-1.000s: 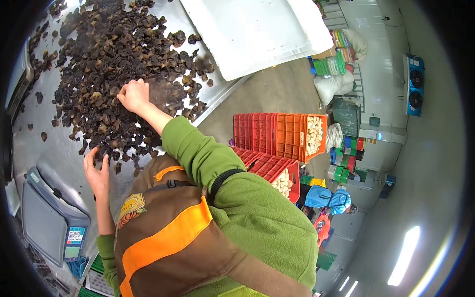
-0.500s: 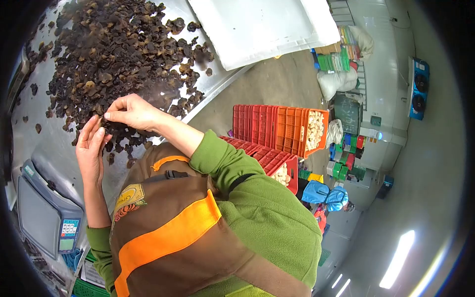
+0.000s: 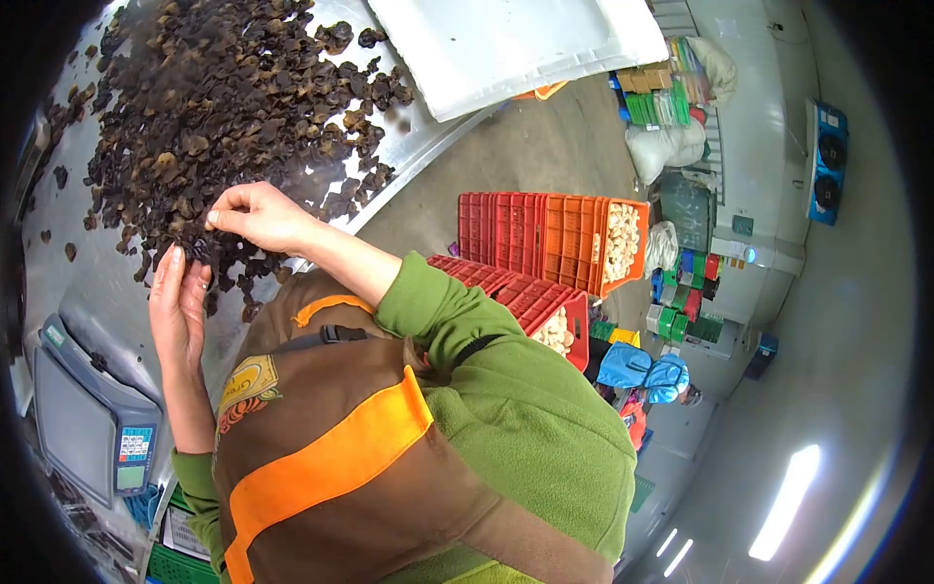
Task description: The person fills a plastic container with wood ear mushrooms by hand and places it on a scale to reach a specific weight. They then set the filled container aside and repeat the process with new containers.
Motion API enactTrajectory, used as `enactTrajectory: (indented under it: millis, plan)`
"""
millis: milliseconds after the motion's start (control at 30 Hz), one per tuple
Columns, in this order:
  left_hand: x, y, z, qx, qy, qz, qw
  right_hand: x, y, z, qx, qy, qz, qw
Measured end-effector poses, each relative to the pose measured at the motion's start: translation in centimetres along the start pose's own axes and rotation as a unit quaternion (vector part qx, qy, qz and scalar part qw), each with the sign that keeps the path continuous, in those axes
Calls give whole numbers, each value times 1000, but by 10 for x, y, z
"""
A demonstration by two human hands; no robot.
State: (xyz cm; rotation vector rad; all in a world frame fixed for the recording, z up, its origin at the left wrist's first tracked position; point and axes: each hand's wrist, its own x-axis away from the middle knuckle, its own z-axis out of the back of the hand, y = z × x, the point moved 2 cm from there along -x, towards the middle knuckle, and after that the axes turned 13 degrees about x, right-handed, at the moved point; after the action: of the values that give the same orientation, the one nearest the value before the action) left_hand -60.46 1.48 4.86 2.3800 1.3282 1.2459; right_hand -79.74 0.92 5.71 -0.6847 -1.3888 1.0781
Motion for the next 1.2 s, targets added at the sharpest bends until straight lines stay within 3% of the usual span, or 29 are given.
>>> enactTrajectory:
  millis: [67, 133, 167, 200, 300, 367, 500, 667, 733, 767, 800, 833, 867, 900, 933, 967, 1000, 1033, 1067, 1100, 1133, 1200]
  plan:
    - [-4, -3, 1, 59, 33, -4, 998, 3, 2, -2, 18, 15, -19, 1000]
    - [-17, -12, 17, 92, 57, 9, 994, 13, 3, -12, 133, 4, 19, 991]
    - [-22, -15, 24, 124, 81, 22, 989, 15, 0, -19, 202, 53, 163, 964]
    - [-26, -16, 29, 124, 80, 23, 989, 20, -1, -27, 257, 90, 237, 932]
    - [-29, -20, 35, 158, 74, 77, 982, 20, 1, -38, 306, 115, 261, 908]
    - [-29, -21, 32, 167, 91, 79, 979, 19, 5, -41, 404, 141, 312, 848]
    - [-31, -27, 33, 167, 92, 97, 977, 21, 14, -34, 406, 130, 320, 846]
    - [-27, -36, 16, 59, 99, 28, 993, 70, 48, 22, 293, 175, 233, 910]
    - [-33, -35, 30, -115, 91, -36, 988, 124, 115, 62, 250, 194, -49, 947]
    - [-31, -30, 29, -261, 67, -72, 960, 155, 136, 83, 272, 177, -187, 927]
    - [-33, -31, 37, -328, 33, -123, 936, 186, 179, 100, 504, 90, -280, 812]
    - [-30, -26, 36, -404, 43, -165, 899, 222, 234, 114, 636, -106, -290, 708]
    - [-30, -21, 31, -472, 53, -210, 854, 248, 234, 105, 726, -240, -330, 554]
    - [-31, -16, 33, -484, 51, -206, 849, 258, 222, 91, 733, -292, -295, 538]
    - [-33, -13, 33, -485, 46, -205, 849, 251, 220, 81, 578, -421, -380, 587]
    - [-36, -11, 37, -470, 41, -197, 859, 236, 190, 65, 439, -368, -379, 727]
    - [-41, -10, 39, -453, 36, -190, 870, 235, 212, 64, 435, -362, -382, 731]
    - [-45, -9, 43, -446, 29, -186, 875, 232, 235, 62, 399, -348, -139, 837]
    - [-48, -8, 43, -423, 22, -186, 887, 233, 244, 59, 337, -305, 115, 883]
    - [-50, -5, 43, -423, 18, -189, 886, 229, 226, 74, 182, -222, -147, 946]
    - [-51, -4, 42, -421, 18, -191, 886, 227, 200, 95, 6, -121, -394, 911]
    - [-54, -2, 42, -423, 20, -190, 886, 207, 204, 119, -66, -6, -310, 949]
